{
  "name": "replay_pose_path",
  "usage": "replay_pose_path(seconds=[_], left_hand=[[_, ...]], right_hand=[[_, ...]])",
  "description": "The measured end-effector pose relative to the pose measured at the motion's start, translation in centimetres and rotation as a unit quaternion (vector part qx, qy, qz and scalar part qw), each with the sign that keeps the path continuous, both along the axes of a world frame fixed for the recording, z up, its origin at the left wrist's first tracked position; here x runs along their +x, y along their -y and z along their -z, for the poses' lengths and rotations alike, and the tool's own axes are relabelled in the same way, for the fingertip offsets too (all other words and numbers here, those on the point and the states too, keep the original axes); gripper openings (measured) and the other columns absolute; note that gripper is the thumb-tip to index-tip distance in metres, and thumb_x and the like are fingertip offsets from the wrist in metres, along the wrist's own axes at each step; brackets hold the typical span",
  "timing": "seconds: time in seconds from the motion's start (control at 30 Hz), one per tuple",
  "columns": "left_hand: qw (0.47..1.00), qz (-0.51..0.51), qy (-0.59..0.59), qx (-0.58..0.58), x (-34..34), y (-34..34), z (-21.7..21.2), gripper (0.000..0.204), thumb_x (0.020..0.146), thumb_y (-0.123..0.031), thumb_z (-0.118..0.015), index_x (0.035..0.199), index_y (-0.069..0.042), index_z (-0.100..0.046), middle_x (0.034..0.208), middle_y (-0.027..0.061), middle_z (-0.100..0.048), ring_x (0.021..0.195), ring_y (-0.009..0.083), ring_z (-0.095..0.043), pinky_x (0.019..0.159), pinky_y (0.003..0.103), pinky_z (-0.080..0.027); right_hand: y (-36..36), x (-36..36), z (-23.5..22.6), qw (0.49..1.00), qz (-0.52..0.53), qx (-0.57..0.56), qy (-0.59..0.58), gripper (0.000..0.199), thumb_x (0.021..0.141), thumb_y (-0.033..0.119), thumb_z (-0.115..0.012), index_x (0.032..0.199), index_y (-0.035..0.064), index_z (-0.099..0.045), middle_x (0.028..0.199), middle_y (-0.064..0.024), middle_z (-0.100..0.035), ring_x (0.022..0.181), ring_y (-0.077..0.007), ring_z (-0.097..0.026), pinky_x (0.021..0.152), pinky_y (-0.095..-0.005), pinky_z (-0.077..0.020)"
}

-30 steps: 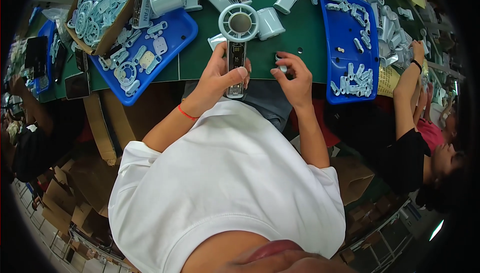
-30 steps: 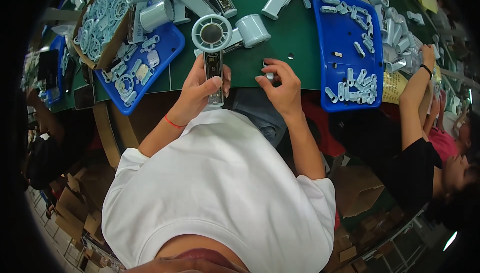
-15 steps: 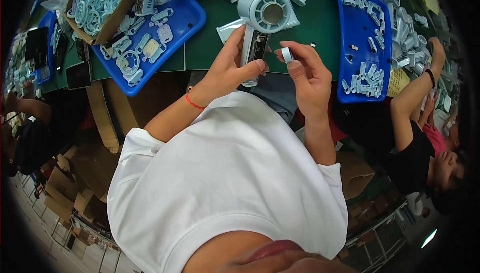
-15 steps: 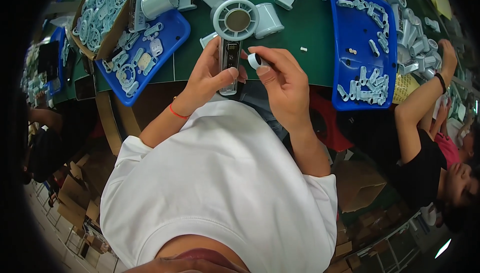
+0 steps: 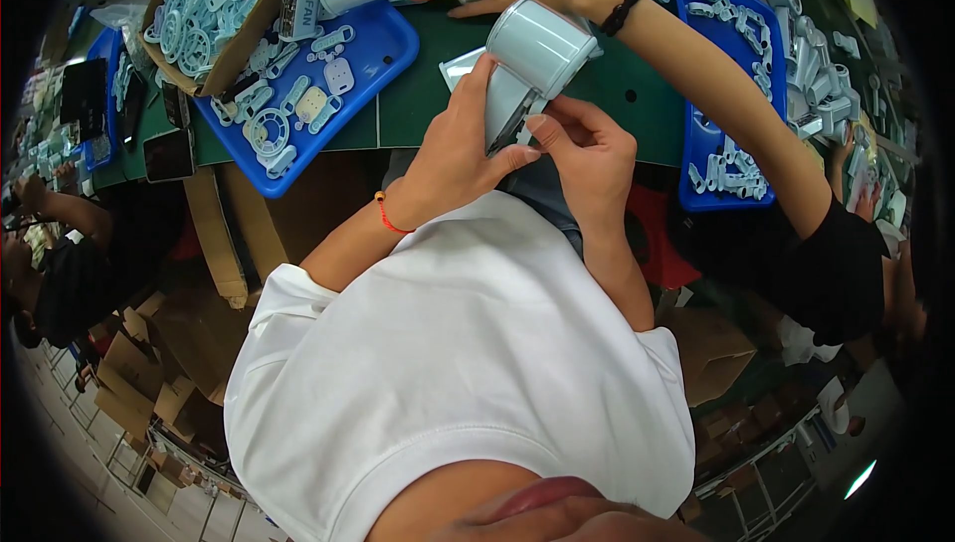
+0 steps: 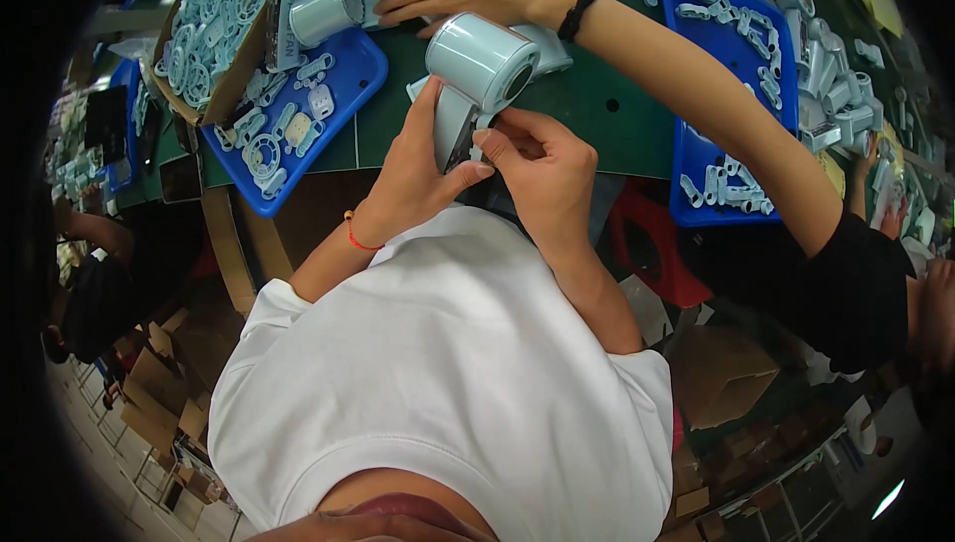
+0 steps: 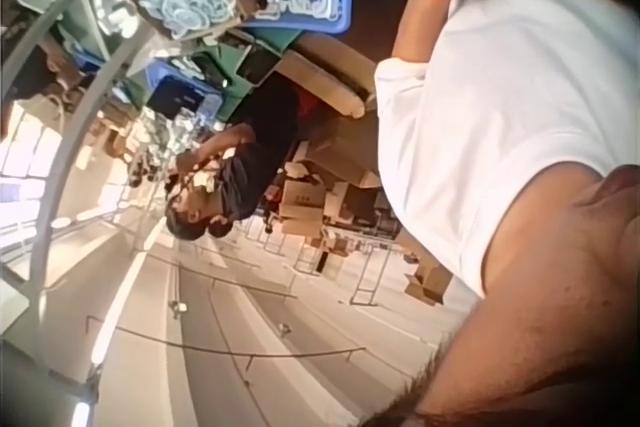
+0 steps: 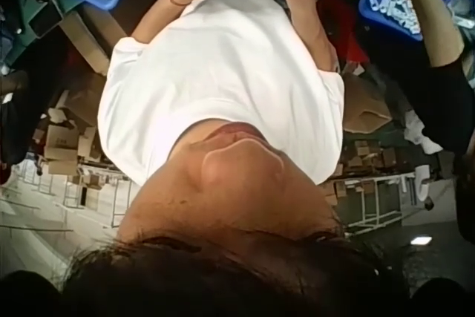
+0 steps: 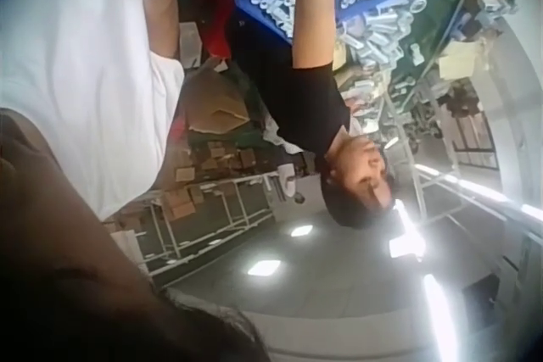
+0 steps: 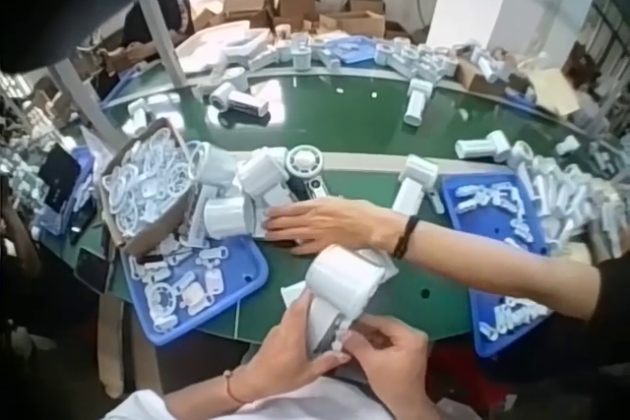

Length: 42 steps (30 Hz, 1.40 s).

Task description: Assembling components of hair dryers on a factory production line.

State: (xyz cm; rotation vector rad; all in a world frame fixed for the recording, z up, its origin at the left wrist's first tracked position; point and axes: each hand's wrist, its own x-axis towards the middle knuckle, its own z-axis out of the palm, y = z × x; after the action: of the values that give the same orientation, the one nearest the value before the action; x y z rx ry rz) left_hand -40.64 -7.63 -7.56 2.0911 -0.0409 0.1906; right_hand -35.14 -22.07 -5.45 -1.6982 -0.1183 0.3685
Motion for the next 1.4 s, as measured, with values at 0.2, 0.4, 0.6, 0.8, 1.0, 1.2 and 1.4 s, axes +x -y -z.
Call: replay_pose_path(seconds=[0.2,0.4,0.6,0.8,1.0,1.2,1.4], left_hand=[[1.000,-0.006,-0.007,0.022,-0.1,-0.3,-0.1,0.092,0.071,-0.018,-0.075,0.136,0.006,-0.015,0.124,0.0284,-0.041,0.103,0.0409,-0.052,0.085,0.041,-0.046],[0.999,-0.037,-0.027,0.015,-0.8,0.0,-0.3,0.085,0.073,-0.016,-0.071,0.135,0.006,-0.017,0.118,0.0288,-0.044,0.095,0.0415,-0.056,0.079,0.041,-0.048],[0.998,-0.049,0.007,0.041,-1.2,0.1,-0.1,0.078,0.074,-0.014,-0.068,0.132,0.006,-0.021,0.114,0.0287,-0.046,0.089,0.0420,-0.057,0.073,0.042,-0.050],[0.993,-0.073,-0.097,-0.008,-2.1,0.2,-0.8,0.071,0.077,-0.015,-0.066,0.132,0.005,-0.025,0.118,0.0266,-0.048,0.095,0.0395,-0.057,0.080,0.041,-0.047],[0.996,-0.070,-0.047,0.035,-2.6,0.1,-0.1,0.069,0.076,-0.016,-0.066,0.128,0.007,-0.028,0.113,0.0267,-0.048,0.094,0.0401,-0.055,0.074,0.042,-0.049],[0.995,-0.067,-0.073,-0.022,-2.9,0.0,0.1,0.071,0.077,-0.018,-0.067,0.130,0.006,-0.026,0.117,0.0265,-0.046,0.097,0.0398,-0.055,0.078,0.041,-0.048],[0.992,-0.093,-0.078,-0.037,-3.1,0.2,0.6,0.068,0.077,-0.016,-0.065,0.130,0.007,-0.028,0.116,0.0271,-0.048,0.096,0.0400,-0.056,0.079,0.041,-0.048]], right_hand=[[-0.4,0.2,0.0,0.998,-0.003,0.037,-0.056,0.025,0.077,0.004,-0.071,0.096,-0.0090,-0.062,0.079,-0.0103,-0.065,0.068,-0.0116,-0.061,0.059,-0.0230,-0.0532],[-0.6,0.2,-0.5,0.999,-0.025,0.014,-0.041,0.021,0.078,0.006,-0.070,0.091,-0.0072,-0.062,0.076,-0.0082,-0.064,0.067,-0.0108,-0.061,0.056,-0.0223,-0.0525],[-0.7,0.6,-0.5,0.994,-0.051,-0.013,-0.092,0.022,0.076,0.007,-0.072,0.091,-0.0059,-0.063,0.077,-0.0091,-0.065,0.066,-0.0103,-0.062,0.054,-0.0214,-0.0515],[-1.1,-0.1,0.1,0.993,-0.047,0.003,-0.110,0.019,0.076,0.006,-0.071,0.088,-0.0055,-0.062,0.076,-0.0090,-0.065,0.065,-0.0107,-0.062,0.052,-0.0207,-0.0501],[-1.0,0.5,0.5,0.984,-0.104,-0.028,-0.144,0.020,0.077,0.011,-0.070,0.085,-0.0044,-0.059,0.073,-0.0081,-0.064,0.063,-0.0112,-0.062,0.050,-0.0209,-0.0489],[-0.9,-0.1,0.9,0.983,-0.110,-0.013,-0.146,0.021,0.078,0.012,-0.069,0.086,-0.0046,-0.060,0.073,-0.0081,-0.063,0.063,-0.0110,-0.062,0.051,-0.0207,-0.0489],[-1.5,-1.0,0.3,0.994,-0.074,-0.040,-0.068,0.021,0.079,0.012,-0.069,0.088,-0.0052,-0.061,0.073,-0.0082,-0.064,0.063,-0.0100,-0.061,0.051,-0.0214,-0.0496]])
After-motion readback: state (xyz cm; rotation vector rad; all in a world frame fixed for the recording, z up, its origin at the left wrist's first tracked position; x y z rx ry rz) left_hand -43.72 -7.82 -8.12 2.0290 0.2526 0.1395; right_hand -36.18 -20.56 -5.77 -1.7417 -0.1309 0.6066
